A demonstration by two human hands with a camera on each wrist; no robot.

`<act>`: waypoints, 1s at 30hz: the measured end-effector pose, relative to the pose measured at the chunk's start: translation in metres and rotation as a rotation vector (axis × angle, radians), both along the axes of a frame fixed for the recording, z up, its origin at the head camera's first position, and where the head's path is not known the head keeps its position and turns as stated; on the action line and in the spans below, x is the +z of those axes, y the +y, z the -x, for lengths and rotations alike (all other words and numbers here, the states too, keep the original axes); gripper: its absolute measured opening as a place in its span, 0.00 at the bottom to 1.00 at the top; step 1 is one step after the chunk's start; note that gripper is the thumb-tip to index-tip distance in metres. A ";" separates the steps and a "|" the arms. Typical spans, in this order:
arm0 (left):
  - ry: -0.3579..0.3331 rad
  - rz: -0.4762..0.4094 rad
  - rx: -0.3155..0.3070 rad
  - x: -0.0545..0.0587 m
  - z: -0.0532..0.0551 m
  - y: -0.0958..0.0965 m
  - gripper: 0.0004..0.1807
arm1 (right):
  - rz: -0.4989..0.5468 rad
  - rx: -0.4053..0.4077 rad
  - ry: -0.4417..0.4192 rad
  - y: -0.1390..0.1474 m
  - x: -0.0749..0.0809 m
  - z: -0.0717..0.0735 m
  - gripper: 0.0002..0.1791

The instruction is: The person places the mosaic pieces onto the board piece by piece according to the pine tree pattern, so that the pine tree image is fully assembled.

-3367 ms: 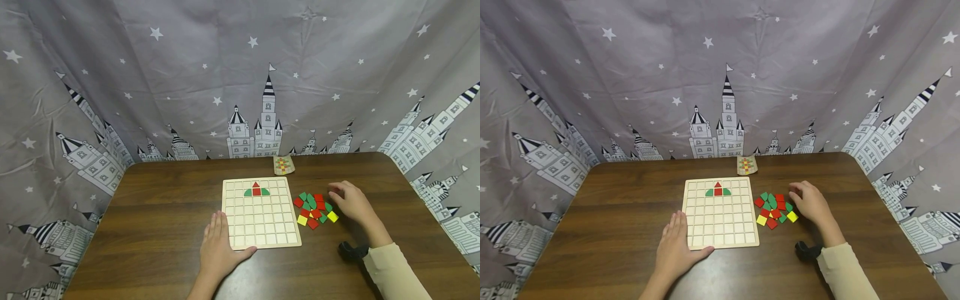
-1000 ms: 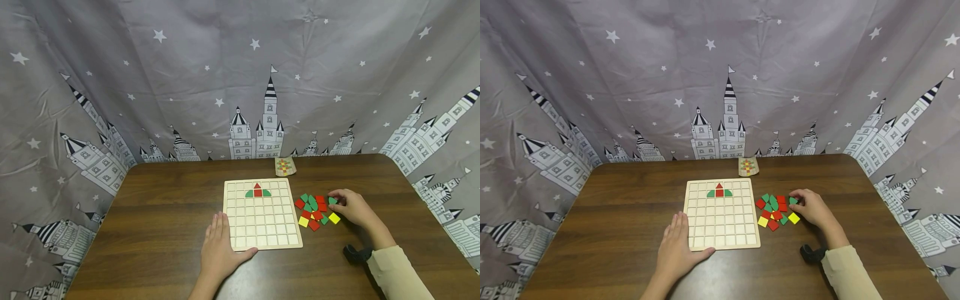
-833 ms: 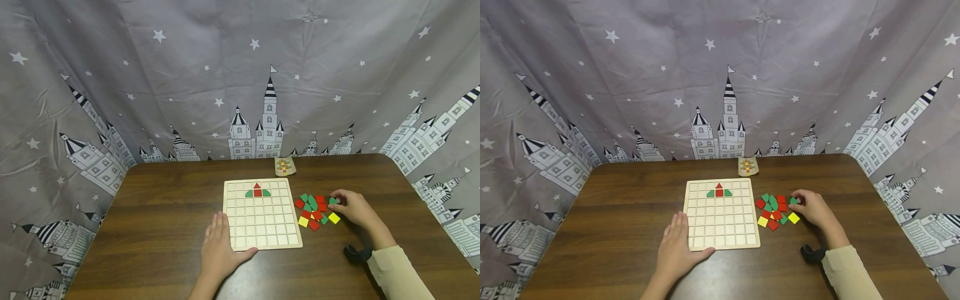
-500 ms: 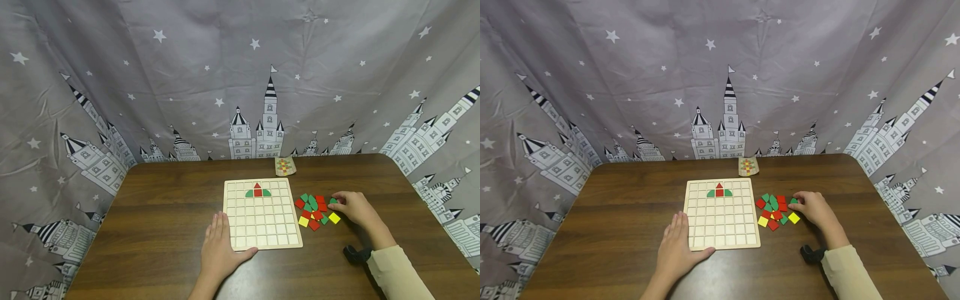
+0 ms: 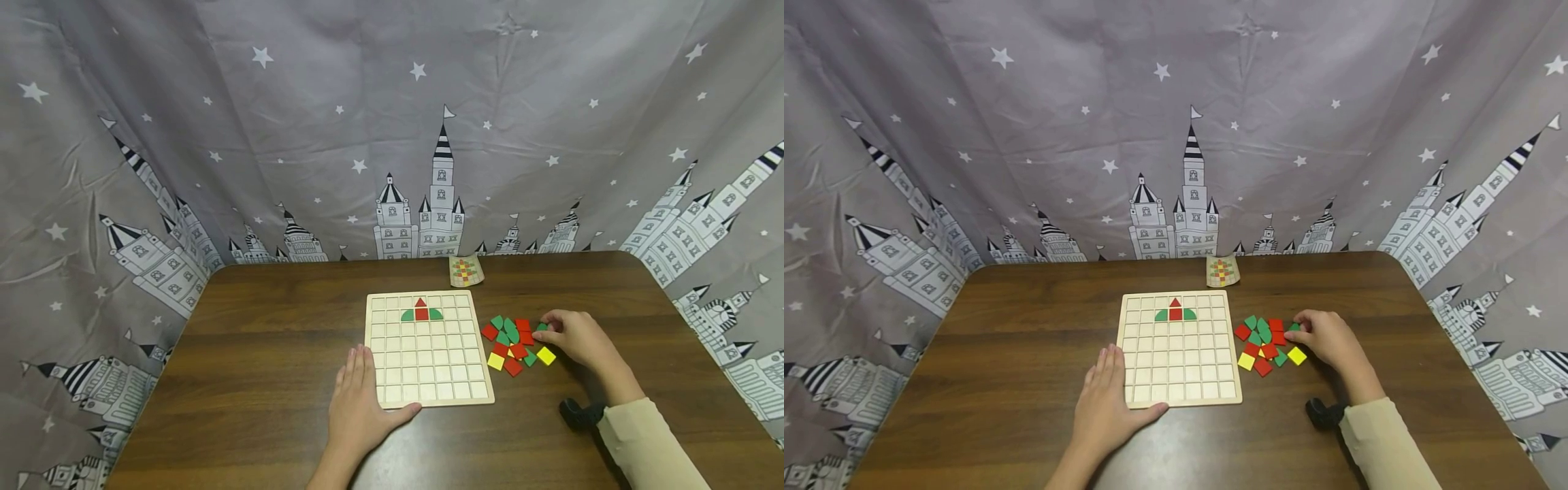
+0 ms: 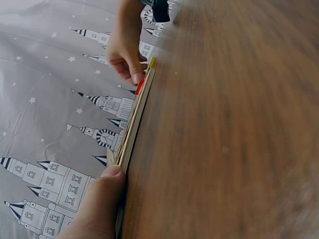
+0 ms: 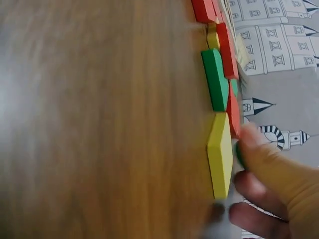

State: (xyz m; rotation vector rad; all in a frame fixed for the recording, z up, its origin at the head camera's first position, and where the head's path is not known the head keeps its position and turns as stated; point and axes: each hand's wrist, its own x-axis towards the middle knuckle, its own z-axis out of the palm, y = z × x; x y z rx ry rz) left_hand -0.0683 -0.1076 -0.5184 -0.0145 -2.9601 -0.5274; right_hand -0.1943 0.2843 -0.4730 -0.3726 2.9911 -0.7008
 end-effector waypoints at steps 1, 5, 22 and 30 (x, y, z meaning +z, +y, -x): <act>0.001 -0.002 0.000 0.000 0.000 0.000 0.76 | 0.000 -0.002 0.009 -0.002 0.001 0.001 0.18; 0.002 -0.005 0.003 0.001 0.000 -0.001 0.76 | 0.014 -0.012 0.028 -0.018 0.006 0.005 0.19; -0.015 -0.016 -0.003 0.001 0.000 0.001 0.76 | 0.252 0.138 0.045 -0.140 0.008 0.021 0.22; -0.021 -0.013 -0.002 0.000 0.001 0.000 0.76 | 0.294 0.125 -0.028 -0.178 0.012 0.020 0.20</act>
